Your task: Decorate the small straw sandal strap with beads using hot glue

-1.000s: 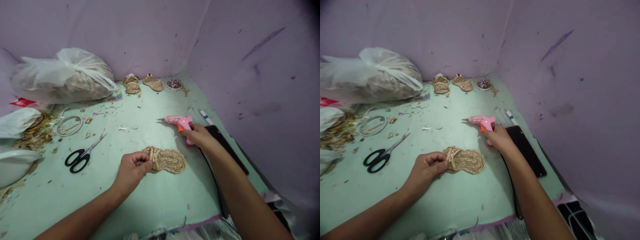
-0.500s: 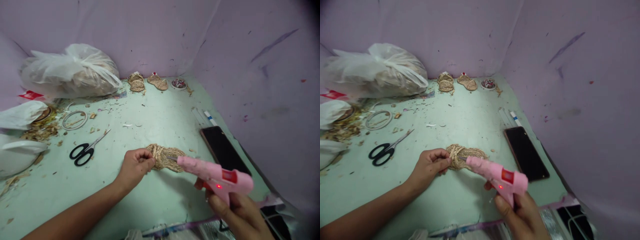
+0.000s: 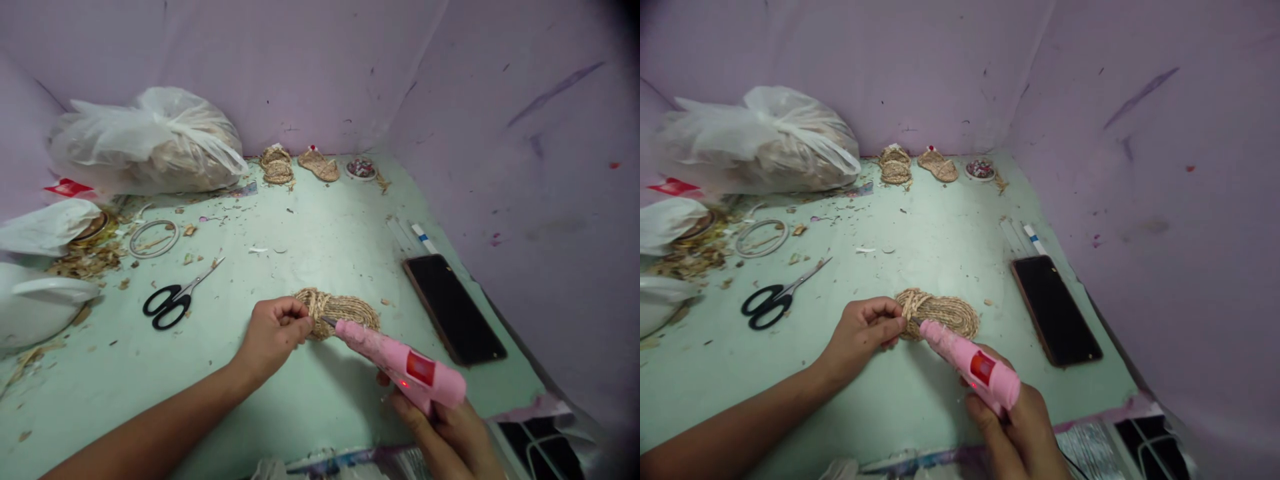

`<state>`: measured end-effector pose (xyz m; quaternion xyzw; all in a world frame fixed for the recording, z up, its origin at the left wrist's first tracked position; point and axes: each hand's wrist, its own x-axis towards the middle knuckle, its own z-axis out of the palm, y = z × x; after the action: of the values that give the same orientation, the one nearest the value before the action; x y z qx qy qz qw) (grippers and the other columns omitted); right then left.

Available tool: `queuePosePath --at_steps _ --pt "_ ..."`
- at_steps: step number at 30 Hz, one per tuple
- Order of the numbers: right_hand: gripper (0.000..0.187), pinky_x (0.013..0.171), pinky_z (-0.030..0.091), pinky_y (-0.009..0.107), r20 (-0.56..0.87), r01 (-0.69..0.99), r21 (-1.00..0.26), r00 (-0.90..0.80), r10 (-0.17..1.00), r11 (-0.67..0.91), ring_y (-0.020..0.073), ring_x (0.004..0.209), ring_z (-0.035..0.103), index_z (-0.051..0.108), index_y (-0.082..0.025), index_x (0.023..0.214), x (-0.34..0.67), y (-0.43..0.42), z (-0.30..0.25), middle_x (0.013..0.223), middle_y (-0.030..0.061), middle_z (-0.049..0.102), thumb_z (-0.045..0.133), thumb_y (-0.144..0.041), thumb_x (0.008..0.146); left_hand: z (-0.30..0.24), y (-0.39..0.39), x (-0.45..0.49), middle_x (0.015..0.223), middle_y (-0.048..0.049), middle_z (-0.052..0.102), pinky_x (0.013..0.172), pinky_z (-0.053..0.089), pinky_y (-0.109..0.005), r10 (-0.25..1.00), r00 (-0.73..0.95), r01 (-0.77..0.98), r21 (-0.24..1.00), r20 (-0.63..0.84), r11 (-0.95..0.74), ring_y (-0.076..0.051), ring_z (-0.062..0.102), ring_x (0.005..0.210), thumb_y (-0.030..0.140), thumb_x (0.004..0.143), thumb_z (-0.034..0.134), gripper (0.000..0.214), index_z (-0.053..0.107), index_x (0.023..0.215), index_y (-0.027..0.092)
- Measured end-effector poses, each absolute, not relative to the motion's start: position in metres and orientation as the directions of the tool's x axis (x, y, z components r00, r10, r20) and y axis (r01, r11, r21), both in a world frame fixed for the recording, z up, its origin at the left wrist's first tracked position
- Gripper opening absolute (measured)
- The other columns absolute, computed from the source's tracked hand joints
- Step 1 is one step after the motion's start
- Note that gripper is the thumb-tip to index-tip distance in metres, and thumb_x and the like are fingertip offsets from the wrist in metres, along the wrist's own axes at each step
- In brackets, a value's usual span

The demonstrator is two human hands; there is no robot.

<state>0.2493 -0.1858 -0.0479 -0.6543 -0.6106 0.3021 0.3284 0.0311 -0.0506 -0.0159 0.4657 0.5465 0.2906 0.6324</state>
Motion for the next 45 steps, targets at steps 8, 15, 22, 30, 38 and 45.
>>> queuePosePath --at_steps 8,15,22,30,38,45 --pt "0.044 0.070 0.056 0.027 0.087 0.687 -0.725 0.017 0.996 0.052 0.0233 0.092 0.066 0.046 -0.031 0.125 0.248 -0.182 -0.047 0.107 0.0042 0.067 0.054 -0.027 0.083 -0.015 -0.051 0.031 0.039 0.0058 0.048 0.041 0.030 -0.020 0.873 0.229 0.142 0.902 -0.431 0.409 -0.007 0.040 0.039 0.025 0.059 0.059 0.012 0.054 0.058 0.015" --pt "0.040 0.076 0.055 0.029 0.082 0.666 -0.745 0.037 0.996 0.036 0.0226 0.090 0.066 0.050 -0.031 0.122 0.243 -0.179 -0.044 0.108 0.0050 0.067 0.055 -0.029 0.083 -0.017 -0.051 0.031 0.040 0.0057 0.048 0.041 0.030 -0.020 0.875 0.234 0.141 0.905 -0.424 0.401 -0.007 0.040 0.039 0.025 0.060 0.059 0.011 0.054 0.059 0.015" --pt "0.040 0.085 0.052 0.033 0.013 0.586 -0.809 0.108 0.994 -0.053 0.0265 0.104 0.061 0.058 -0.026 0.118 0.242 -0.182 -0.038 0.118 0.0084 0.063 0.060 -0.032 0.078 -0.017 -0.050 0.030 0.041 0.0053 0.048 0.042 0.029 -0.020 0.872 0.232 0.160 0.901 -0.431 0.403 -0.007 0.040 0.040 0.025 0.060 0.059 0.011 0.055 0.059 0.015" --pt "0.024 0.059 0.053 0.025 -0.121 0.384 -0.893 0.294 0.948 -0.233 0.0199 0.069 0.064 0.068 -0.021 0.090 0.244 -0.171 -0.032 0.074 0.0041 0.069 0.062 -0.038 0.075 -0.017 -0.051 0.030 0.041 0.0051 0.048 0.042 0.030 -0.020 0.870 0.236 0.149 0.901 -0.432 0.407 -0.007 0.039 0.040 0.026 0.060 0.059 0.012 0.054 0.059 0.014" --pt "0.024 0.040 0.036 0.022 -0.324 -0.141 -0.945 0.258 0.910 -0.296 0.0082 0.040 0.043 0.057 -0.017 0.070 0.243 -0.083 -0.009 0.054 -0.0018 0.054 0.064 -0.039 0.072 -0.015 -0.050 0.031 0.042 0.0050 0.047 0.042 0.029 -0.020 0.867 0.248 0.142 0.902 -0.432 0.409 -0.006 0.039 0.040 0.024 0.062 0.060 0.012 0.054 0.060 0.014" --pt "0.016 0.051 0.050 0.026 -0.304 -0.044 -0.950 0.351 0.885 -0.309 0.0118 0.051 0.054 0.064 -0.015 0.068 0.250 0.002 -0.014 0.058 0.0005 0.059 0.066 -0.031 0.065 -0.016 -0.051 0.031 0.043 0.0044 0.046 0.042 0.030 -0.020 0.865 0.240 0.160 0.897 -0.440 0.412 -0.007 0.039 0.041 0.026 0.061 0.058 0.013 0.054 0.059 0.014"
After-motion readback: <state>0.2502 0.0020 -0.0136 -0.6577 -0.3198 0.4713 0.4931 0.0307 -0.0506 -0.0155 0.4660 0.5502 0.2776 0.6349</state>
